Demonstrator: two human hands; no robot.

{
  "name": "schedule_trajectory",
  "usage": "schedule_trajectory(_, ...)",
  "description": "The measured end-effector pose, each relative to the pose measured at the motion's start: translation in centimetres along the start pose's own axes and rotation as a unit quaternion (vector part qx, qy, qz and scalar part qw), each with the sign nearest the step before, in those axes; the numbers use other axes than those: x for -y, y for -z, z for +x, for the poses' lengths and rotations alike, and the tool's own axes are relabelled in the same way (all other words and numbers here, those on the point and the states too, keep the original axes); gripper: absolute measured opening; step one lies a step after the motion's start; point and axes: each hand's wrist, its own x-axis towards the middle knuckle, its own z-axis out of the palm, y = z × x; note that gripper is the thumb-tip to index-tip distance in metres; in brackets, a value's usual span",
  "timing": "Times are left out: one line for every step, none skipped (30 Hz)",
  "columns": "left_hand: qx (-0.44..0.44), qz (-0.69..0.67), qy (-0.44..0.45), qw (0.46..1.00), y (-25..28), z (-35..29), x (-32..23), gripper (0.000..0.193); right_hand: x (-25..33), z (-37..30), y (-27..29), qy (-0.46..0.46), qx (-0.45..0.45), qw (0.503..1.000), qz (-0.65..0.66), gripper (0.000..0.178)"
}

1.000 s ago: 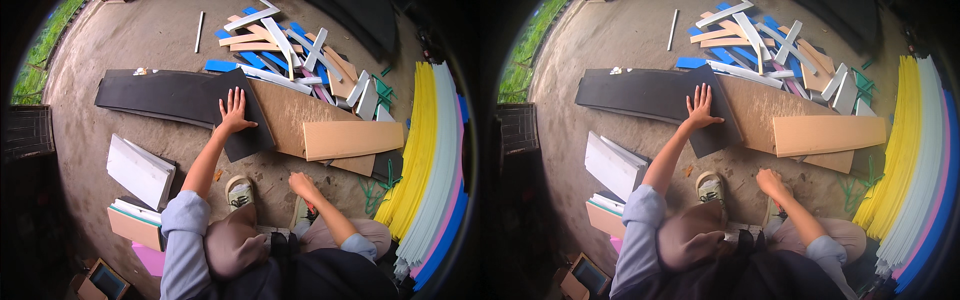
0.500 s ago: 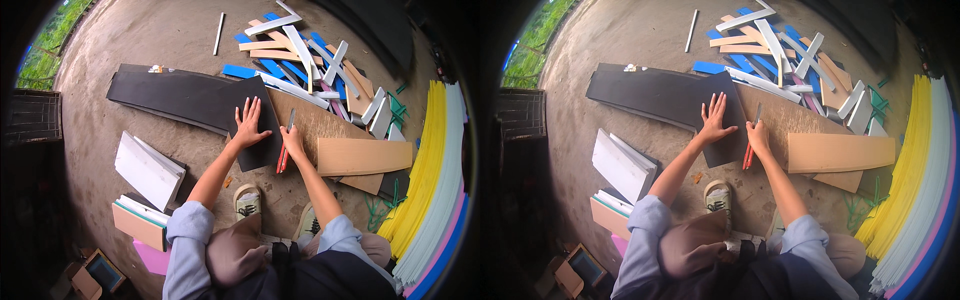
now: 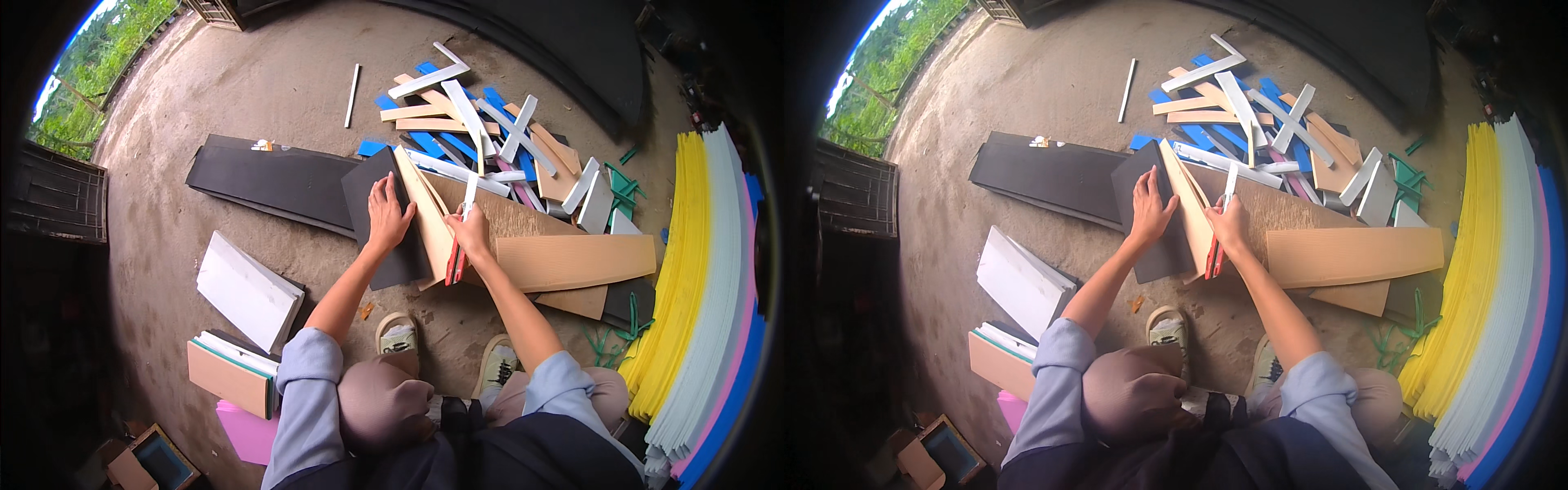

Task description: The person sits on the floor and repeatedly cuts rectangular pieces from black and brown cardboard sheets using a red utility knife. They align the sheets, cut along the edges, and stack the finished pieces.

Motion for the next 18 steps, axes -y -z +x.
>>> schedule_trajectory(-0.01,0.024,-0.019,0.999,0.3,0.3,0.4,0.077,0.6,0.5,1.6,0.029,-0.011,0.999,-0.034,0.023)
schedule_trajectory(-0.012,0.078,-0.023,0.997,0.8,0.4,1.2,0.079,2.1,0.4,3.2,0.06,-0.028,0.997,-0.051,0.022)
schedule_trajectory(-0.018,0.081,-0.003,0.997,1.0,0.6,1.5,0.081,3.1,0.6,5.2,0.089,-0.033,0.994,-0.06,0.022)
schedule_trajectory(-0.024,0.082,0.014,0.996,1.1,1.0,1.5,0.082,4.1,0.9,7.4,0.118,-0.04,0.99,-0.07,0.021)
schedule_trajectory(-0.036,0.07,0.012,0.997,1.5,1.5,1.3,0.083,5.2,1.2,9.4,0.136,-0.052,0.986,-0.087,0.021)
schedule_trajectory(-0.046,0.058,0.01,0.997,2.0,2.2,0.4,0.084,6.2,1.1,11.4,0.151,-0.065,0.981,-0.104,0.021)
schedule_trajectory(-0.053,0.039,-0.021,0.998,2.9,3.3,-1.2,0.084,7.1,0.9,13.6,0.164,-0.079,0.976,-0.121,0.021)
schedule_trajectory(-0.072,0.017,-0.055,0.996,4.7,4.2,-3.2,0.083,7.8,0.5,15.2,0.184,-0.074,0.974,-0.108,0.021)
schedule_trajectory(-0.092,-0.004,-0.089,0.992,6.7,5.4,-5.5,0.083,8.9,-0.2,16.9,0.212,-0.081,0.969,-0.102,0.021)
schedule_trajectory(-0.111,-0.015,-0.12,0.986,9.4,6.0,-7.2,0.083,9.8,-0.9,17.5,0.242,-0.08,0.963,-0.088,0.021)
schedule_trajectory(-0.131,-0.031,-0.157,0.978,10.3,6.9,-9.1,0.08,9.6,-1.4,18.5,0.248,-0.069,0.963,-0.084,0.021)
schedule_trajectory(-0.141,-0.041,-0.182,0.972,11.8,7.7,-10.7,0.078,9.5,-2.1,19.2,0.256,-0.058,0.962,-0.081,0.021)
schedule_trajectory(-0.128,-0.046,-0.196,0.971,13.2,8.3,-12.6,0.076,9.6,-3.3,19.9,0.277,-0.061,0.958,-0.034,0.019)
schedule_trajectory(-0.114,-0.049,-0.208,0.97,15.2,8.5,-14.4,0.074,10.0,-4.8,20.5,0.27,-0.059,0.961,0.001,0.02)
schedule_trajectory(-0.094,-0.04,-0.212,0.972,16.8,8.6,-15.9,0.067,10.6,-6.2,21.0,0.267,-0.063,0.961,0.034,0.02)
schedule_trajectory(-0.079,-0.036,-0.204,0.975,18.2,8.3,-17.3,0.063,11.0,-7.6,21.7,0.263,-0.067,0.96,0.066,0.021)
schedule_trajectory(-0.013,-0.081,-0.153,0.985,19.6,7.8,-19.4,0.058,10.8,-8.4,22.5,0.272,-0.084,0.955,0.081,0.021)
schedule_trajectory(0.056,-0.123,-0.1,0.986,20.6,7.4,-21.2,0.053,10.2,-8.6,23.1,0.281,-0.099,0.95,0.097,0.021)
